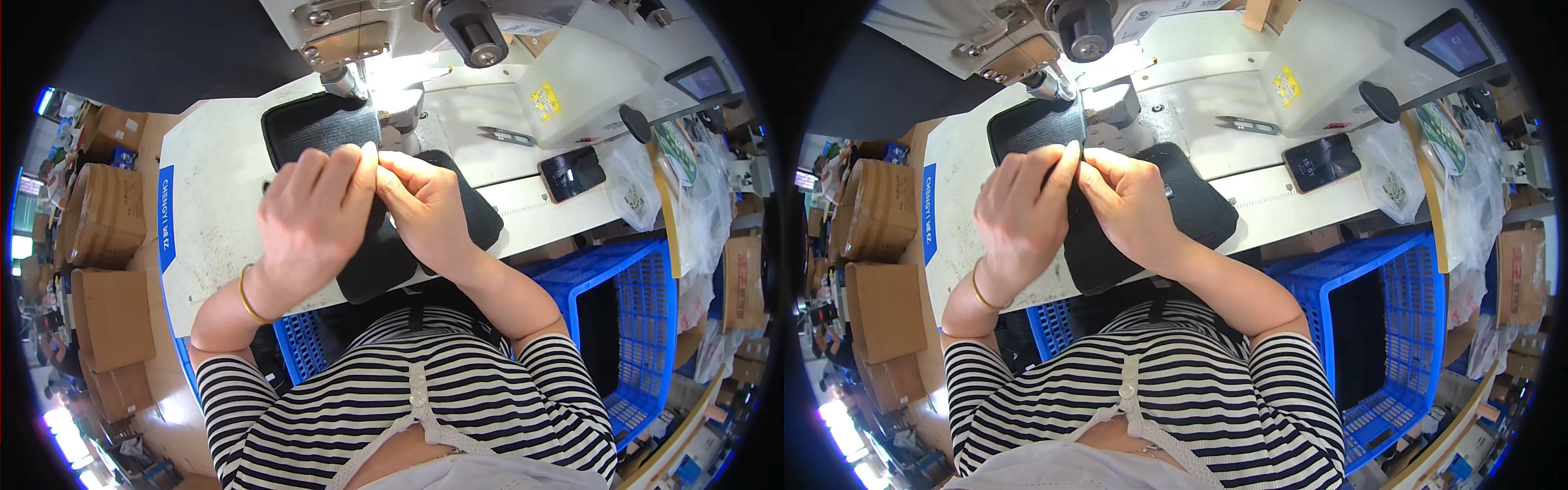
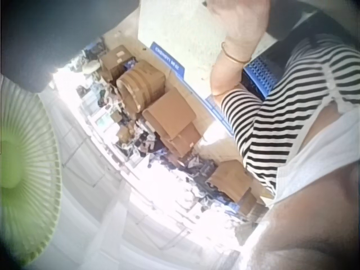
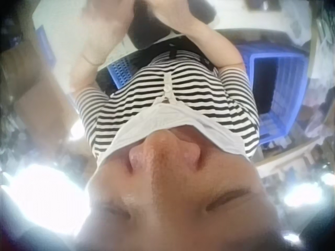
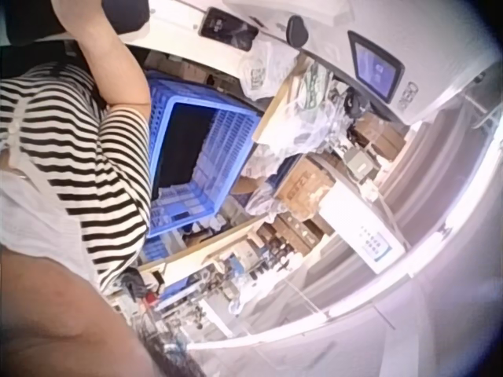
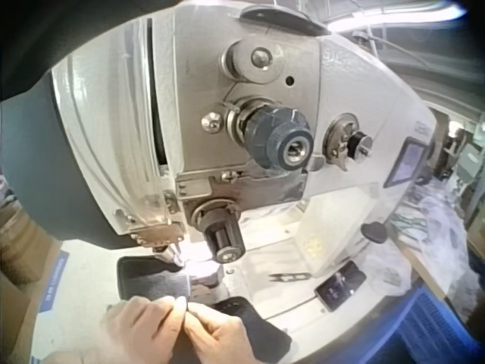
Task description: The person aligns fabric shoe pieces by hand and stitches their edges together using a sewing machine.
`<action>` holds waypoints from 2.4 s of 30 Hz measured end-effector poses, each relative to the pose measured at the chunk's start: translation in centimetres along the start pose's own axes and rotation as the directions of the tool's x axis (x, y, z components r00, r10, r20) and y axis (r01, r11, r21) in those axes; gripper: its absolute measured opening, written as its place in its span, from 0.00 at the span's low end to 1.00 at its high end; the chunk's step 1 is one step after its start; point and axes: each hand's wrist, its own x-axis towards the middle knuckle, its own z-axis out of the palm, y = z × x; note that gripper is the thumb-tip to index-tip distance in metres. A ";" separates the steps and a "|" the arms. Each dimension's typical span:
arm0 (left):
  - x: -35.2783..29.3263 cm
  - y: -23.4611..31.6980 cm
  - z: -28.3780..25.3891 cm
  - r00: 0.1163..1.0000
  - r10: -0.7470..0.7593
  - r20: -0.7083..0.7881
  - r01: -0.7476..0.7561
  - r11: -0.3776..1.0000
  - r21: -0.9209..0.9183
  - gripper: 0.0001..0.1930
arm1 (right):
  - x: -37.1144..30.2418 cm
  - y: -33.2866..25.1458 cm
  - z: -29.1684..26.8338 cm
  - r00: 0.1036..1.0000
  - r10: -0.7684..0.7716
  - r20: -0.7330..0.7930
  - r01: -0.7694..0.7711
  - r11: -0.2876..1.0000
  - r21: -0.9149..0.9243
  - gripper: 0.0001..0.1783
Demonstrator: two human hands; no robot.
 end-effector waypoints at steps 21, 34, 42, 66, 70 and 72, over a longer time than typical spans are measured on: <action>1.6 -1.7 2.3 0.994 -0.016 -0.112 0.022 0.998 0.056 0.15 | 2.0 -0.3 -0.3 1.000 0.004 -0.027 -0.003 1.000 0.028 0.12; -1.7 -7.3 3.9 0.412 -0.629 0.659 0.374 -0.543 -0.752 0.19 | -3.5 3.0 -8.8 0.988 -0.138 0.071 0.127 0.455 -0.881 0.44; 4.1 -16.0 10.7 0.843 -0.532 0.084 0.124 0.041 -0.991 0.13 | -3.8 4.9 -6.7 0.971 -0.206 -0.121 -0.008 0.476 -0.879 0.50; -3.7 0.8 -0.1 0.490 -0.539 0.685 0.465 -0.503 -0.728 0.11 | -0.2 -0.7 -3.8 0.900 -0.341 0.269 0.408 0.877 -0.254 0.09; -4.1 0.4 0.3 0.432 -0.696 0.574 0.296 -0.492 -0.819 0.11 | -1.3 -0.7 -4.0 0.975 0.006 0.224 -0.007 1.000 0.007 0.09; -4.4 0.0 0.5 0.418 -0.712 0.564 0.268 -0.496 -0.826 0.12 | -2.6 -0.6 -3.9 0.984 -0.054 0.172 0.059 0.998 -0.026 0.07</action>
